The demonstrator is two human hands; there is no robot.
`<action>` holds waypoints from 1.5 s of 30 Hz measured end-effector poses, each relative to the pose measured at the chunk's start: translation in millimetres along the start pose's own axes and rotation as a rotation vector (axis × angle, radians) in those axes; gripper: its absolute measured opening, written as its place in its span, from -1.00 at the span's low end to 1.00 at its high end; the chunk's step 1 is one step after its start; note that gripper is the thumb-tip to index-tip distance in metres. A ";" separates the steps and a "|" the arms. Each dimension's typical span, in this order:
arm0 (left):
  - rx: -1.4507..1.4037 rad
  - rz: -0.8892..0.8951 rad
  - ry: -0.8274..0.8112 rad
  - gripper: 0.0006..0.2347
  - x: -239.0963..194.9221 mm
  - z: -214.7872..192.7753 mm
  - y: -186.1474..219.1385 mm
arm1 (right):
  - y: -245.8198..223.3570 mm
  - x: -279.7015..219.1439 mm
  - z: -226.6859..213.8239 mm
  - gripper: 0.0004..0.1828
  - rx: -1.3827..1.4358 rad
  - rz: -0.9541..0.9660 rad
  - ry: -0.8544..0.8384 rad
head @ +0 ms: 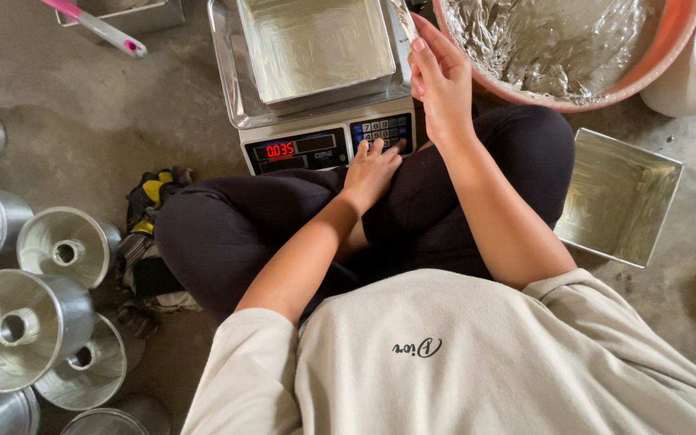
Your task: The person scoops a thick grey batter from a large bowl into a rectangular metal container placed on a digital scale. They use a spatula to level the batter and monitor the weight, repeating the process to fill multiple containers.
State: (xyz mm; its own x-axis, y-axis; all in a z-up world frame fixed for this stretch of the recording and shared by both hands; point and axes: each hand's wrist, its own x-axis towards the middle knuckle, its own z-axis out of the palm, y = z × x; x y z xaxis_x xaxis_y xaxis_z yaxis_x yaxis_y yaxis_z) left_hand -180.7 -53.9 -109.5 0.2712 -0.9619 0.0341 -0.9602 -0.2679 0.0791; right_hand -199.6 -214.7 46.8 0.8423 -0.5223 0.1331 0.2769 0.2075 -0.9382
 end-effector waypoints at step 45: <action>-1.253 -0.322 0.358 -0.86 72.7 -139.1 35.7 | -35.9 76.0 -323.1 -0.85 -1.993 0.017 -0.156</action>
State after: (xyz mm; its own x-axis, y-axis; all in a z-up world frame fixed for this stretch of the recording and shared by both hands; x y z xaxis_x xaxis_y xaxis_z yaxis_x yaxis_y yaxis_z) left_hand -185.9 -125.8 34.3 0.6594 -0.7472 0.0829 -0.1946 -0.0632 0.9788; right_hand -294.9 -529.1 -12.5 0.8947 -0.4449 0.0402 -0.4465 -0.8886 0.1052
